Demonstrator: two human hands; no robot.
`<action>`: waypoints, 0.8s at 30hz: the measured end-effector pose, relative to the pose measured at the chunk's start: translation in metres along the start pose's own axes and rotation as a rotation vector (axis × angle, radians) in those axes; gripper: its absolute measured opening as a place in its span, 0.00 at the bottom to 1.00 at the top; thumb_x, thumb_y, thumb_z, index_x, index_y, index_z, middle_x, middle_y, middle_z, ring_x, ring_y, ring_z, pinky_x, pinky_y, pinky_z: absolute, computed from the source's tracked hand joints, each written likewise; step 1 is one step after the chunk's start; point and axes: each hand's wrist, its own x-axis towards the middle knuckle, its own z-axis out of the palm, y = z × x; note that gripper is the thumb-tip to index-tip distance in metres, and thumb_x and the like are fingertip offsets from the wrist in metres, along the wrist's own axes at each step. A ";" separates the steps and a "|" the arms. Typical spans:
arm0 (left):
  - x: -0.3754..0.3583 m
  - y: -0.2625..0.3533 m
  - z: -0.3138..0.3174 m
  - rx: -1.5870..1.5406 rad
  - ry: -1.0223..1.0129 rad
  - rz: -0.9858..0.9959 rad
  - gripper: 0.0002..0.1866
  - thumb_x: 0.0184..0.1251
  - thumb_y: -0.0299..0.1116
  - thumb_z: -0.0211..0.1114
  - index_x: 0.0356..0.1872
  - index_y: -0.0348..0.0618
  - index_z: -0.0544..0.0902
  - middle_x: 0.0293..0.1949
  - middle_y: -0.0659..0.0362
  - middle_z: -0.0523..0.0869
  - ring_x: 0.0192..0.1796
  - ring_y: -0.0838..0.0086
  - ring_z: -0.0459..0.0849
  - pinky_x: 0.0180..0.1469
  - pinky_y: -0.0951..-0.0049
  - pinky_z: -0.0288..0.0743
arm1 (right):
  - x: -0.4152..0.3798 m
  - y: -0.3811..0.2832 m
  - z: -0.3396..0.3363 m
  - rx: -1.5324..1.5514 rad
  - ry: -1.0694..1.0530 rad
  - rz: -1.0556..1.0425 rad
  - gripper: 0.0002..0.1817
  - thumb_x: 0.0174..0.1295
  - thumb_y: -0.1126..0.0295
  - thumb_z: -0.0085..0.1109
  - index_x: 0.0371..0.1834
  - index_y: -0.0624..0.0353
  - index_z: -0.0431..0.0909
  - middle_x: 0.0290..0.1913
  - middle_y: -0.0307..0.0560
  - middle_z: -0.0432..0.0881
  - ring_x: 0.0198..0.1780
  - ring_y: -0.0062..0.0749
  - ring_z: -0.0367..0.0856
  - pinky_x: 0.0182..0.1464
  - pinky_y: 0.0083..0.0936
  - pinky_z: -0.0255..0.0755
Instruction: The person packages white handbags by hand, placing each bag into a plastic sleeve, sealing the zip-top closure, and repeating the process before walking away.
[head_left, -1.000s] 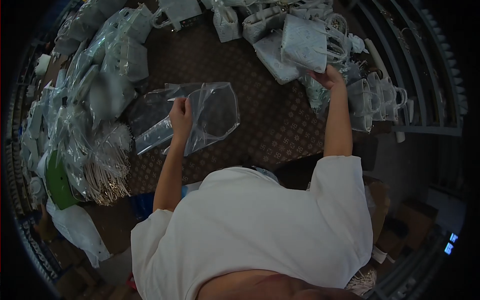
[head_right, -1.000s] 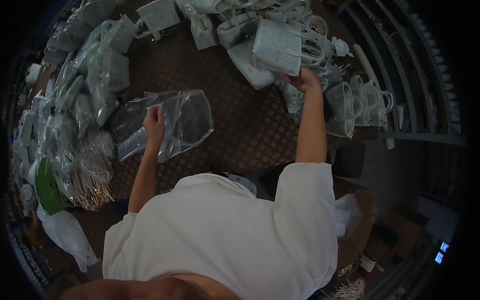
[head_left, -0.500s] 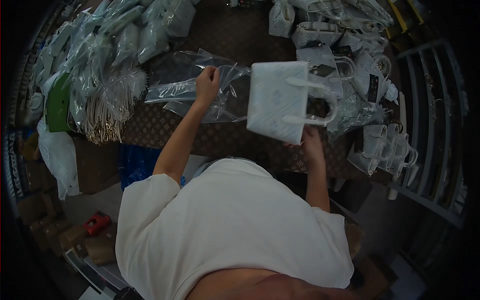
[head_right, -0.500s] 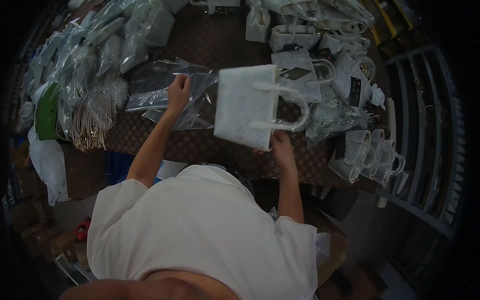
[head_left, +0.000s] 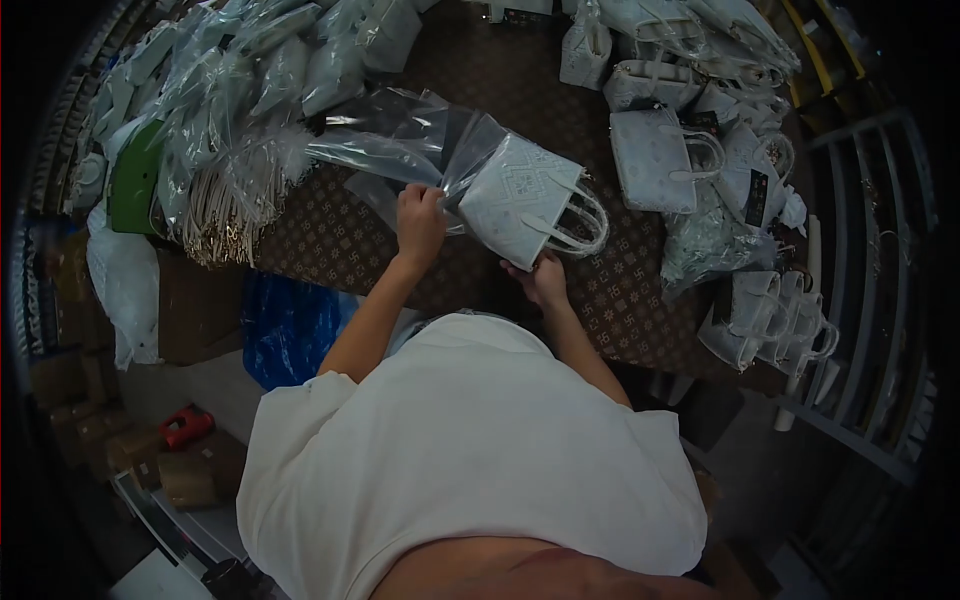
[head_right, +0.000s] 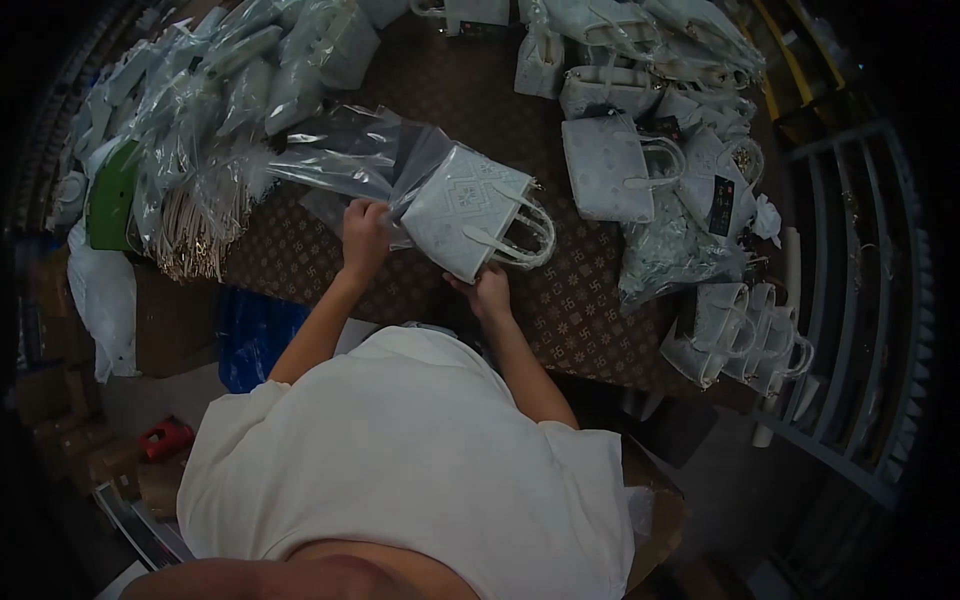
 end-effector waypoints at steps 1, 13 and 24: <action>-0.009 0.004 -0.001 0.135 0.079 -0.034 0.15 0.46 0.19 0.57 0.39 0.38 0.75 0.33 0.49 0.75 0.36 0.58 0.76 0.37 0.65 0.70 | 0.002 0.003 0.002 -0.005 -0.009 0.005 0.17 0.63 0.68 0.37 0.47 0.67 0.71 0.40 0.54 0.78 0.35 0.42 0.79 0.36 0.29 0.76; -0.004 0.006 0.008 -0.086 0.160 -0.166 0.10 0.52 0.21 0.56 0.38 0.36 0.73 0.31 0.51 0.76 0.33 0.59 0.76 0.35 0.65 0.72 | 0.013 0.028 0.038 -0.781 -0.275 0.199 0.20 0.64 0.60 0.42 0.52 0.63 0.69 0.51 0.49 0.73 0.51 0.35 0.70 0.53 0.27 0.63; -0.049 -0.028 0.017 -0.306 0.248 -0.363 0.07 0.56 0.25 0.57 0.37 0.39 0.74 0.42 0.49 0.70 0.36 0.58 0.75 0.40 0.68 0.72 | 0.080 -0.128 0.030 -1.489 -0.124 -0.776 0.14 0.50 0.80 0.53 0.42 0.67 0.75 0.39 0.53 0.80 0.41 0.39 0.79 0.43 0.27 0.72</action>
